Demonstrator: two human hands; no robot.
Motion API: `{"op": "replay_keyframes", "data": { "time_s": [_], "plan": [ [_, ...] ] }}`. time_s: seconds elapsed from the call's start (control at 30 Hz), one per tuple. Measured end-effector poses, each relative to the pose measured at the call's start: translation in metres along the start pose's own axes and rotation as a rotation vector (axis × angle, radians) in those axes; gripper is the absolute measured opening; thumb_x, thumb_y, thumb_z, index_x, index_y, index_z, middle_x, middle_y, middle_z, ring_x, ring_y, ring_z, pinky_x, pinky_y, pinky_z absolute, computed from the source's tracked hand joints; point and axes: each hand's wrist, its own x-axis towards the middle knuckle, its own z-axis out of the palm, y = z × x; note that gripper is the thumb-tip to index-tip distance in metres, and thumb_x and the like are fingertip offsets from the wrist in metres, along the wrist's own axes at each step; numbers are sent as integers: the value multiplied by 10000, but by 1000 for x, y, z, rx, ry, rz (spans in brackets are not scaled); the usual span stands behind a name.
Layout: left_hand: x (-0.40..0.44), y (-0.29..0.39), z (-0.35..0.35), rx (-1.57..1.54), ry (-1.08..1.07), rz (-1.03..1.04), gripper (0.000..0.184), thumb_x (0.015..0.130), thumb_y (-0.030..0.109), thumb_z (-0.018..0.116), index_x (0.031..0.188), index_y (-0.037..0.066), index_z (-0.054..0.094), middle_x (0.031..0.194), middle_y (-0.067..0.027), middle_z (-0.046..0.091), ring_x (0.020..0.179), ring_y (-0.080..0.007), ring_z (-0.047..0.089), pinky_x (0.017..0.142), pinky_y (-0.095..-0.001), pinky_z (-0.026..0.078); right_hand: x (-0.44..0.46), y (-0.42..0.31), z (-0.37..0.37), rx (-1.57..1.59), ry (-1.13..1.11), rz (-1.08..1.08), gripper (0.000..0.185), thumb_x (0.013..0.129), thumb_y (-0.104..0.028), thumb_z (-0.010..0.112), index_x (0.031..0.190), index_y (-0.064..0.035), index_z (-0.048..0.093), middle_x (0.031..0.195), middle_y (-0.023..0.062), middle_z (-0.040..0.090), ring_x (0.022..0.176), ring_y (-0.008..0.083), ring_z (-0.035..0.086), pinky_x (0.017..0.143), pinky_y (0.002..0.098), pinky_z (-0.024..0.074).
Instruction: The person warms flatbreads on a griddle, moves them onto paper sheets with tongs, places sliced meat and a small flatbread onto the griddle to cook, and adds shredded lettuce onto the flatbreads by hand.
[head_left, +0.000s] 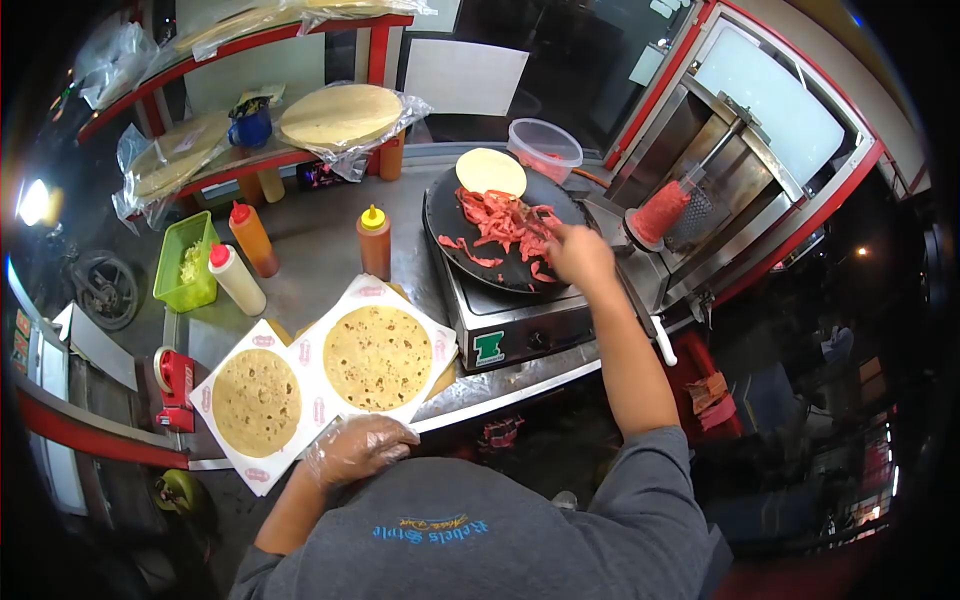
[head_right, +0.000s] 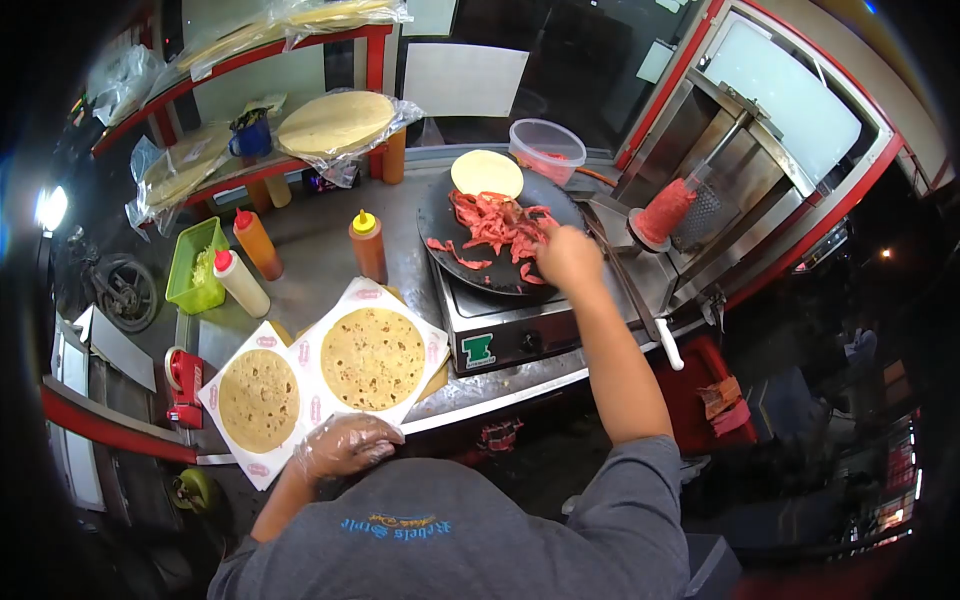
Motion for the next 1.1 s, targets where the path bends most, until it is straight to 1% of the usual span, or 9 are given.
{"op": "replay_keyframes", "data": {
  "time_s": [0.13,0.2,0.27,0.33,0.47,0.6,0.63,0.87,1.1],
  "plan": [
    [-3,-1,15,-35,26,15,244,1017,223,672,1198,70,727,1118,-122,756,1075,-327,716,959,-435,556,-4,-19,-20,178,88,-33,349,936,-369,698,1139,-99,784,983,198,767,954,397,747,869,505,580],
    [-6,-10,28,-13,-27,-41,248,1022,228,663,1200,67,724,1126,-127,754,1081,-332,713,964,-438,552,36,-8,-8,506,-31,-65,368,988,-385,690,1065,-38,784,782,154,744,712,304,726,686,449,577],
    [-5,-4,29,-8,-74,-56,241,1028,230,647,1193,71,722,1140,-128,750,1092,-329,709,959,-446,548,65,-12,11,939,-325,114,437,1056,-362,643,876,26,729,622,44,633,471,147,544,444,359,414],
    [-7,7,24,-21,-24,-29,229,1015,227,667,1179,77,724,1122,-121,755,1072,-322,716,945,-442,554,85,15,30,770,-522,127,406,1042,-345,656,846,5,719,612,56,627,472,160,543,449,379,413],
    [-27,5,28,7,159,-157,222,1006,216,699,1173,74,729,1125,-112,755,1070,-315,717,970,-425,548,45,49,18,362,-110,-215,324,1000,-329,697,937,-18,761,641,132,658,588,210,631,584,418,502],
    [-44,-1,46,9,236,-271,236,1018,240,682,1189,83,724,1149,-112,749,1098,-311,711,962,-431,556,-52,-9,18,419,222,-377,354,942,-337,758,1201,-96,757,982,179,739,857,392,727,797,478,563],
    [-42,3,46,0,218,-269,244,1024,250,681,1196,81,724,1160,-111,745,1105,-308,708,970,-428,554,-64,-20,11,312,96,-309,425,924,-335,769,1286,-118,725,1089,188,727,983,423,712,854,494,557],
    [-27,5,38,-10,136,-197,238,1015,227,700,1200,79,728,1159,-98,755,1091,-298,719,952,-424,564,-62,27,27,344,302,-158,413,918,-337,764,1279,-140,729,1063,186,715,996,422,701,856,506,556],
    [4,7,25,-6,47,6,201,991,195,725,1157,84,748,1117,-86,765,1059,-292,726,939,-429,565,-16,47,28,301,201,-14,453,932,-404,728,1282,-117,730,1080,225,733,1009,449,706,885,529,555]
  ]
}}
